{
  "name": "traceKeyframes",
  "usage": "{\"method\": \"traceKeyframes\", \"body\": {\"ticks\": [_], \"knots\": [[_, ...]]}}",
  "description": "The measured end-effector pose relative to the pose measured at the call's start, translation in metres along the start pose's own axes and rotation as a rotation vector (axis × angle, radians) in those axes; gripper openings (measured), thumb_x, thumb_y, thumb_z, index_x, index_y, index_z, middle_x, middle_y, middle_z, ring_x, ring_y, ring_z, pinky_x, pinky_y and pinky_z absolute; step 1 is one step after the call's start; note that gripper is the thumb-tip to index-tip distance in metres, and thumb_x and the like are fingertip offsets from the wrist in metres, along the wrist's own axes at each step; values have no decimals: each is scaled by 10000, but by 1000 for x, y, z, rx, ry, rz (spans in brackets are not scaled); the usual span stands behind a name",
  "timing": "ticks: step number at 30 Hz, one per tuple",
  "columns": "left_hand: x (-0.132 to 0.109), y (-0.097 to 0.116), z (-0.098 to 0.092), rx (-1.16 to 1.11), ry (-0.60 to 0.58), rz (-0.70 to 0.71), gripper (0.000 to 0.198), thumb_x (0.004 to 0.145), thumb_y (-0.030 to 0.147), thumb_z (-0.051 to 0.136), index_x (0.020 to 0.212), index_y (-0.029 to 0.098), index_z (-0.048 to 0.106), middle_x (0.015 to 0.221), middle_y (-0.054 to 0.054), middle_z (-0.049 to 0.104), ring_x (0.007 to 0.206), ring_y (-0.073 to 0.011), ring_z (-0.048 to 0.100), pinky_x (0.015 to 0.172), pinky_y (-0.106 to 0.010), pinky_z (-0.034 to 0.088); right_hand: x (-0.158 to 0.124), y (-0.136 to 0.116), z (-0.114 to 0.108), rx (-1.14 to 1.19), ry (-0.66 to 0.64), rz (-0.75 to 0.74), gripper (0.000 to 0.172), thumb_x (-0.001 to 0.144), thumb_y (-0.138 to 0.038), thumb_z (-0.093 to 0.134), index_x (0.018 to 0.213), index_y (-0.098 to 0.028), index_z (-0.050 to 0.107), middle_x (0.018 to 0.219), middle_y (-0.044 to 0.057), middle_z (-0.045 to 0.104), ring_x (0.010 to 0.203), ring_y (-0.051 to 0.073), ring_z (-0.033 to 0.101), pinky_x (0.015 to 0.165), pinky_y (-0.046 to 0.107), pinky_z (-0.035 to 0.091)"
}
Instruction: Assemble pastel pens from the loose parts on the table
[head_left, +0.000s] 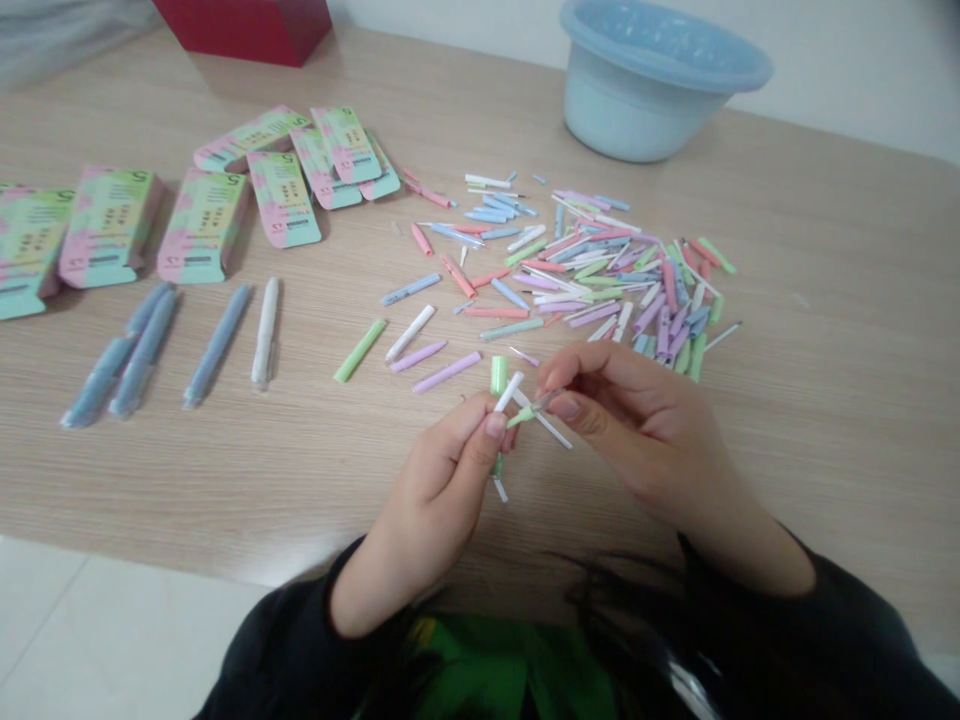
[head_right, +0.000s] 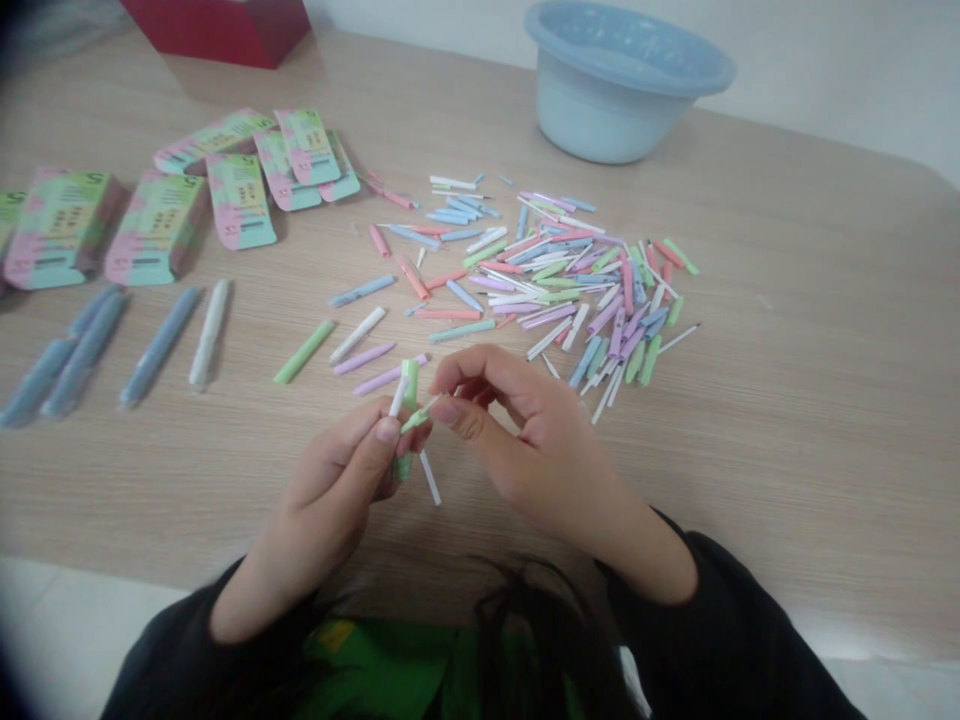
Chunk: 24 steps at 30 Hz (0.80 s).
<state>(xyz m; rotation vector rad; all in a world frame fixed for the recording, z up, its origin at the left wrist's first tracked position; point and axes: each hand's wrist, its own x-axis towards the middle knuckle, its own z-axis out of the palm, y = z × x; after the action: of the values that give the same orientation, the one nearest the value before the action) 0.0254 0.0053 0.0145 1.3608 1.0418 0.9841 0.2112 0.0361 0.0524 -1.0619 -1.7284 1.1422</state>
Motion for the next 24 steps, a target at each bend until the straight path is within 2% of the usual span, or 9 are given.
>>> {"method": "traceKeyframes", "body": {"ticks": [4, 6, 9, 13, 19, 24], "knots": [[0, 1, 0, 36, 31, 30, 321, 1081, 344, 407, 807, 206, 500, 726, 38, 437, 681, -134, 420, 649, -289, 356, 0, -3, 2, 97, 68, -10, 50, 966, -245, 688, 946, -240, 642, 959, 12, 742, 841, 145, 703, 770, 277, 570], [-1, 2, -1, 84, 51, 45, 310, 1075, 318, 408, 803, 204, 505, 720, 37, 440, 684, -137, 431, 654, -291, 363, 0, -6, 0, 114, 100, -7, 53, 968, -220, 679, 937, -241, 641, 909, 2, 754, 779, 133, 710, 722, 263, 576], [0, 2, -2, 137, 65, 52, 304, 1069, 302, 401, 809, 200, 519, 718, 34, 454, 685, -141, 447, 657, -293, 373, 1, -8, -6, -40, 44, -31, 81, 959, -166, 672, 949, -241, 699, 819, -15, 722, 740, 125, 686, 692, 252, 561], [2, 1, -3, 165, 56, 68, 300, 1067, 293, 401, 808, 201, 522, 713, 33, 460, 678, -143, 453, 653, -293, 378, 1, -7, -10, -212, -80, -181, 209, 976, -111, 611, 1018, -257, 753, 916, 11, 706, 851, 147, 670, 769, 285, 551], [2, 3, -2, 208, 53, 88, 301, 1065, 279, 402, 797, 206, 517, 722, 22, 485, 669, -149, 444, 645, -296, 376, -1, -5, -6, -248, -74, -151, 178, 961, -110, 621, 980, -246, 733, 917, 13, 736, 863, 170, 683, 792, 316, 552], [3, 3, -1, 224, 52, 95, 293, 1059, 273, 411, 795, 206, 519, 732, 16, 504, 675, -151, 450, 648, -295, 381, -1, -3, -5, -196, -77, -158, 238, 975, -126, 588, 1050, -270, 762, 911, 1, 745, 810, 152, 687, 754, 304, 549]]}}
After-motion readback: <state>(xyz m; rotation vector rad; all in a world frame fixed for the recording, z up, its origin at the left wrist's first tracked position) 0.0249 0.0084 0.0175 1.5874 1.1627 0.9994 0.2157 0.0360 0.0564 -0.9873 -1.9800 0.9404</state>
